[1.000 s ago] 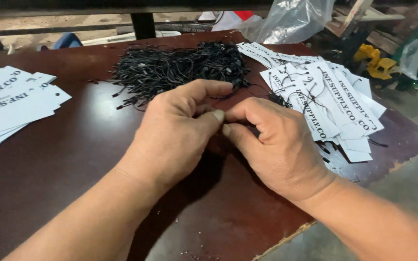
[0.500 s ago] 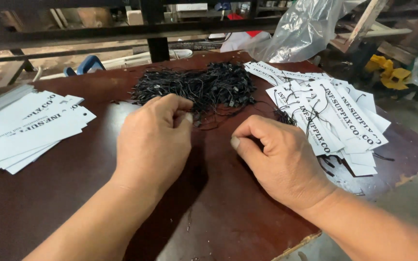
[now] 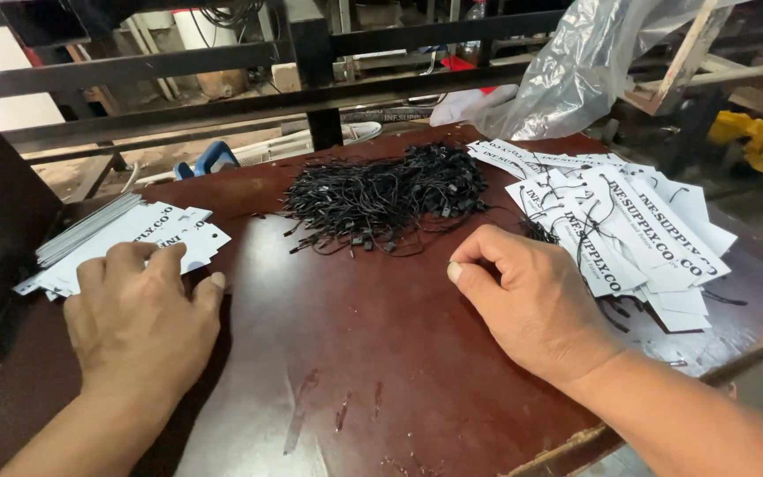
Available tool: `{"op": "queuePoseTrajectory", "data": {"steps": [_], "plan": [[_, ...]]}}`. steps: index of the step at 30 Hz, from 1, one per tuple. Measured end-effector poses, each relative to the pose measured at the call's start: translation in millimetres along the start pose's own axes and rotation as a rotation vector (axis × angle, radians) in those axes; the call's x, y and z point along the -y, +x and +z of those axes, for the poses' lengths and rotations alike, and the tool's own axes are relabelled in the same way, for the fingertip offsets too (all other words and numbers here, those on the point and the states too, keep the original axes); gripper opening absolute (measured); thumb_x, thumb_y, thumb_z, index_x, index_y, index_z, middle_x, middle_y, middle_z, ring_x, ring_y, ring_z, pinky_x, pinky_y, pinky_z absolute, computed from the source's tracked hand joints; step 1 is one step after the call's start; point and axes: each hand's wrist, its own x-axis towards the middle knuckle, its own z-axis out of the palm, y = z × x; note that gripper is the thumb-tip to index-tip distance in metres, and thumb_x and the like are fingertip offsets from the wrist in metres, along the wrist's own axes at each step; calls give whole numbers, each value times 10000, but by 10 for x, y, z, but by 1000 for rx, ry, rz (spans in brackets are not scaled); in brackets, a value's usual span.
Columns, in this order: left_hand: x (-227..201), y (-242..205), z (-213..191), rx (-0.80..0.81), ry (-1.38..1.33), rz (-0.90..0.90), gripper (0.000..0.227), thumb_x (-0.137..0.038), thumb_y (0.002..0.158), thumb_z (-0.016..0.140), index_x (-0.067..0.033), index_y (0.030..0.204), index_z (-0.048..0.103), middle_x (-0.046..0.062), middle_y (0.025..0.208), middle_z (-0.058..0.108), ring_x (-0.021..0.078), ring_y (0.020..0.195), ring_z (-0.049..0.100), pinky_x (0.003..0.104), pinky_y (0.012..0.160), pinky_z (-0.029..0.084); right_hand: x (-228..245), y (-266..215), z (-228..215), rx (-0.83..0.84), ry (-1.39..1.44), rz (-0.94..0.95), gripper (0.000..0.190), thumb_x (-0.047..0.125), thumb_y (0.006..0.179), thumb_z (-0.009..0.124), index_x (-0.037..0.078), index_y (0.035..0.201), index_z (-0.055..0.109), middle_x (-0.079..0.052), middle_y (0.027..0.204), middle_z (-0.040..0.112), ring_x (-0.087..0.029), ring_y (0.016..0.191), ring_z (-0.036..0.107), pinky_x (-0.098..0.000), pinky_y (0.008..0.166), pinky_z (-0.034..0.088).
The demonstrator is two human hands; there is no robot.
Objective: Threading black strings through pre-punched holes in paper identification tags and organizing them on a table.
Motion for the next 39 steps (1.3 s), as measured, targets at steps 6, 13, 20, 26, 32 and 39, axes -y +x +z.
{"op": "queuePoseTrajectory", "data": {"steps": [6, 13, 20, 26, 32, 39], "plan": [[-148, -18, -160, 179, 17, -61, 475, -497, 954, 483, -187, 1197, 746, 149, 1364, 616, 392, 1277, 518, 541, 1058, 430, -76, -27, 0, -26, 34, -95, 136, 193, 871, 638, 167, 740, 664, 86, 678, 708, -113, 630, 609, -298, 665, 472], [-112, 10, -57, 138, 10, -142, 543, -479, 911, 484, -154, 1288, 701, 189, 1450, 545, 426, 1316, 465, 588, 1040, 380, -161, -32, 28, -61, 69, -276, 152, 138, 881, 616, 137, 729, 620, 74, 676, 687, -131, 611, 608, -317, 637, 470], [-101, 15, -37, 142, 73, -120, 520, -469, 941, 474, -126, 1230, 737, 201, 1349, 628, 439, 1252, 527, 580, 1013, 398, -171, -31, 28, -20, 42, -292, 138, 172, 883, 615, 140, 749, 612, 57, 695, 685, -161, 631, 615, -347, 678, 473], [-7, 21, 49, 94, 63, -114, 380, -388, 999, 488, -172, 1149, 763, 182, 1329, 608, 412, 1209, 512, 542, 983, 398, -158, -27, 19, -24, 35, -330, 134, 163, 893, 617, 143, 761, 606, 56, 695, 670, -154, 624, 601, -335, 656, 472], [34, 67, 81, 86, 120, -132, 417, -459, 967, 490, -244, 1203, 759, 172, 1383, 619, 429, 1261, 524, 588, 948, 418, -169, -43, 17, -60, 56, -279, 153, 161, 897, 612, 138, 747, 598, 58, 675, 651, -146, 609, 582, -330, 635, 456], [139, 209, 113, 92, 47, -129, 438, -508, 934, 594, -270, 1263, 757, 228, 1388, 625, 465, 1326, 489, 614, 992, 393, -141, -40, 28, -91, 19, -259, 153, 142, 891, 613, 137, 739, 600, 70, 663, 655, -127, 602, 574, -315, 626, 459]]}}
